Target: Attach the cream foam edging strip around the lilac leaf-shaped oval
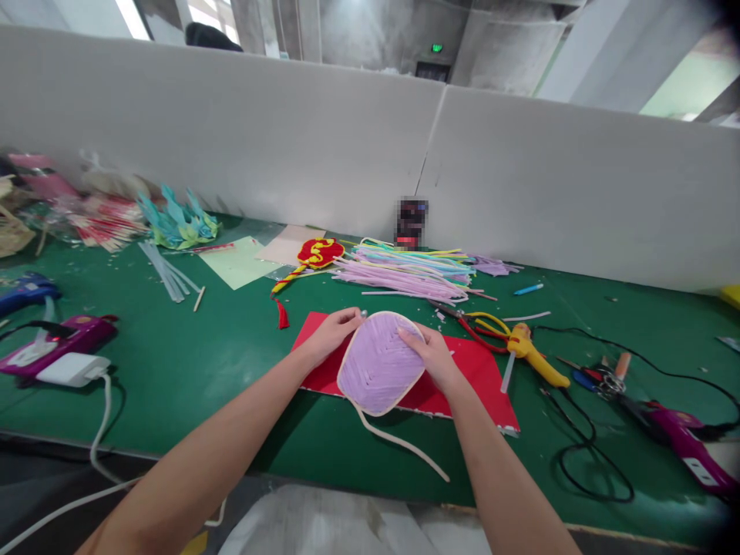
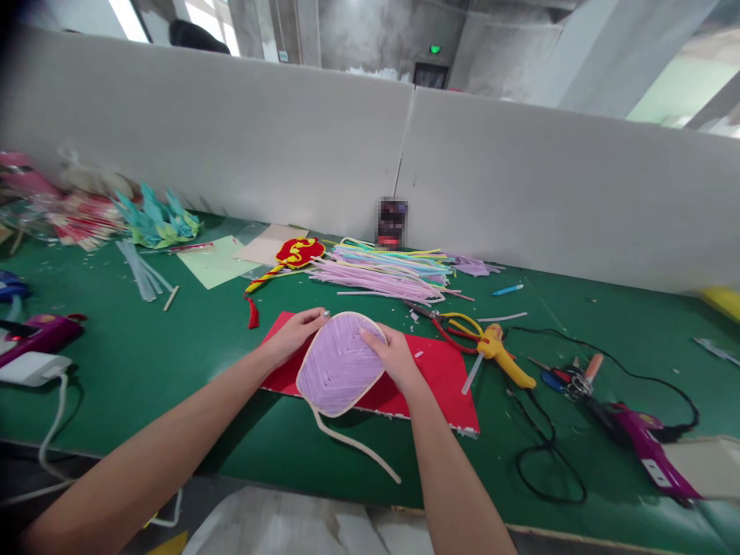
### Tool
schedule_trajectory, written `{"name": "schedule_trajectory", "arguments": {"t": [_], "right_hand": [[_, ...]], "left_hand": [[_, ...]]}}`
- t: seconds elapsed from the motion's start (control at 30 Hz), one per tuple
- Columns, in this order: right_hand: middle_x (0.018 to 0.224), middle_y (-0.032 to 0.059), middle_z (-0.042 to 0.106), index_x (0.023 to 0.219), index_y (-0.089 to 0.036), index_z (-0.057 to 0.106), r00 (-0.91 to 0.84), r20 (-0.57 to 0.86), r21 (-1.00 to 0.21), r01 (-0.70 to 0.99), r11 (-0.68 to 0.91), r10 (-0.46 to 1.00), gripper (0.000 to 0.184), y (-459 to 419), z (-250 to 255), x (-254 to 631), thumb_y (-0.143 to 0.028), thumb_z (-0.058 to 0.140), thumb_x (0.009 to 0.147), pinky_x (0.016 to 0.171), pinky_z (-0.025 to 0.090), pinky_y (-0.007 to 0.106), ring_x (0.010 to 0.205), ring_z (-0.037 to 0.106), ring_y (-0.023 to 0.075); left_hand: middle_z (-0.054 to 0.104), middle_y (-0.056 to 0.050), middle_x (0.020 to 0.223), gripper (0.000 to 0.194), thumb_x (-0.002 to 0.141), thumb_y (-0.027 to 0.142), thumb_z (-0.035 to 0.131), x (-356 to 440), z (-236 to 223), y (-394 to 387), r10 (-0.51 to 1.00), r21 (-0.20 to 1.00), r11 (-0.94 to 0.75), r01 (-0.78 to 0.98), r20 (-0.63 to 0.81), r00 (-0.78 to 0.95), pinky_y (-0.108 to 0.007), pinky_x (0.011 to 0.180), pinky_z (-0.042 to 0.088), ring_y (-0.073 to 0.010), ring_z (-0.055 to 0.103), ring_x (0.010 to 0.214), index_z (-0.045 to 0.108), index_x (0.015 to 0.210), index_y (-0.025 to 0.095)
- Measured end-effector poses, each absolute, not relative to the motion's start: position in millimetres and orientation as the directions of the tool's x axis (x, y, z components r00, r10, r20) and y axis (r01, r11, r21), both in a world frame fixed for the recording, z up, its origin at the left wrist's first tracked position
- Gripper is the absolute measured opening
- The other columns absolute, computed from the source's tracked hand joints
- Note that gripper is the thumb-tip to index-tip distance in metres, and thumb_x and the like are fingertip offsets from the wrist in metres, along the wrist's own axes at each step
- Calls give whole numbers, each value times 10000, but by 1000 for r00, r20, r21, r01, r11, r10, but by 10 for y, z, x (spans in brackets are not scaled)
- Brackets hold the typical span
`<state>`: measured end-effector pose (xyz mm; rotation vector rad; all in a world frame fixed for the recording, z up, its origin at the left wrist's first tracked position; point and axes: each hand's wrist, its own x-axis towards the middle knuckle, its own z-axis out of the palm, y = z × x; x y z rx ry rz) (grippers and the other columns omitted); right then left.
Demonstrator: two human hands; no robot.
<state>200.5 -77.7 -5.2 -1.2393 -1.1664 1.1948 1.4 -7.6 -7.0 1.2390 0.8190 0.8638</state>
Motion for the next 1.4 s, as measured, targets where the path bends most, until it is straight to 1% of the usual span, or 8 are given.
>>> {"name": "schedule_trajectory", "arguments": {"t": [0.13, 0.23, 0.37, 0.57, 0.77, 0.97, 1.17, 1.4], "right_hand": [[881, 36, 710, 909, -178, 721, 77, 1, -1000, 13, 0, 997, 376, -770, -58, 2011, -497, 684, 714, 720, 452, 312, 833, 606, 229], [898, 43, 709, 916, -178, 717, 80, 2, -1000, 20, 1, 997, 376, -769, -62, 2014, -494, 682, 716, 717, 454, 316, 844, 605, 236], [881, 42, 709, 906, -176, 719, 78, -1, -1000, 23, -3, 997, 381, -775, -56, 2011, -501, 683, 711, 709, 455, 319, 829, 605, 235], [855, 32, 710, 894, -178, 722, 82, -7, -1000, 11, -8, 997, 377, -795, -23, 2002, -503, 685, 707, 693, 448, 312, 795, 605, 222], [834, 31, 703, 888, -176, 720, 101, -3, -1000, 2, -4, 995, 374, -799, -23, 2005, -500, 691, 703, 690, 442, 308, 780, 598, 214], [816, 33, 704, 874, -174, 723, 87, -9, -1000, 0, -9, 996, 394, -794, -21, 2004, -517, 702, 680, 665, 443, 306, 752, 600, 213], [771, 13, 690, 830, -181, 722, 71, -11, -1000, 14, -12, 997, 342, -801, 9, 1991, -489, 710, 682, 670, 429, 299, 737, 584, 199], [772, 18, 687, 834, -177, 717, 64, -22, -1000, 5, -22, 998, 337, -806, 14, 1980, -482, 703, 689, 669, 429, 301, 731, 580, 198]], "left_hand": [[673, -6, 808, 361, 663, 504, 740, 31, -116, -78, 906, 971, 185, -149, -110, 408, -274, 717, 424, -180, 582, 788, 658, 816, 186], [694, -23, 794, 385, 620, 493, 774, 40, -102, -89, 892, 952, 249, -177, -154, 425, -302, 733, 440, -201, 609, 792, 667, 820, 182], [706, -27, 778, 375, 596, 459, 801, 47, -65, -111, 881, 931, 298, -212, -183, 435, -309, 741, 446, -205, 625, 790, 670, 809, 180], [719, -23, 826, 284, 665, 396, 778, 47, -50, -136, 853, 899, 350, -264, -189, 487, -306, 792, 445, -208, 641, 852, 666, 812, 181], [712, -62, 792, 309, 688, 451, 745, 28, -22, -156, 779, 858, 428, -285, -190, 598, -356, 789, 479, -250, 664, 837, 656, 773, 168], [715, -50, 827, 250, 686, 327, 774, 17, -38, -158, 780, 843, 448, -298, -206, 591, -343, 819, 481, -235, 670, 862, 655, 851, 180], [729, -63, 833, 256, 708, 395, 742, 67, -45, -154, 758, 825, 483, -294, -226, 611, -360, 798, 492, -258, 673, 861, 669, 819, 176], [732, -68, 900, 267, 702, 377, 755, 60, -39, -172, 751, 827, 485, -283, -229, 619, -357, 811, 499, -258, 672, 895, 671, 855, 175]]}}
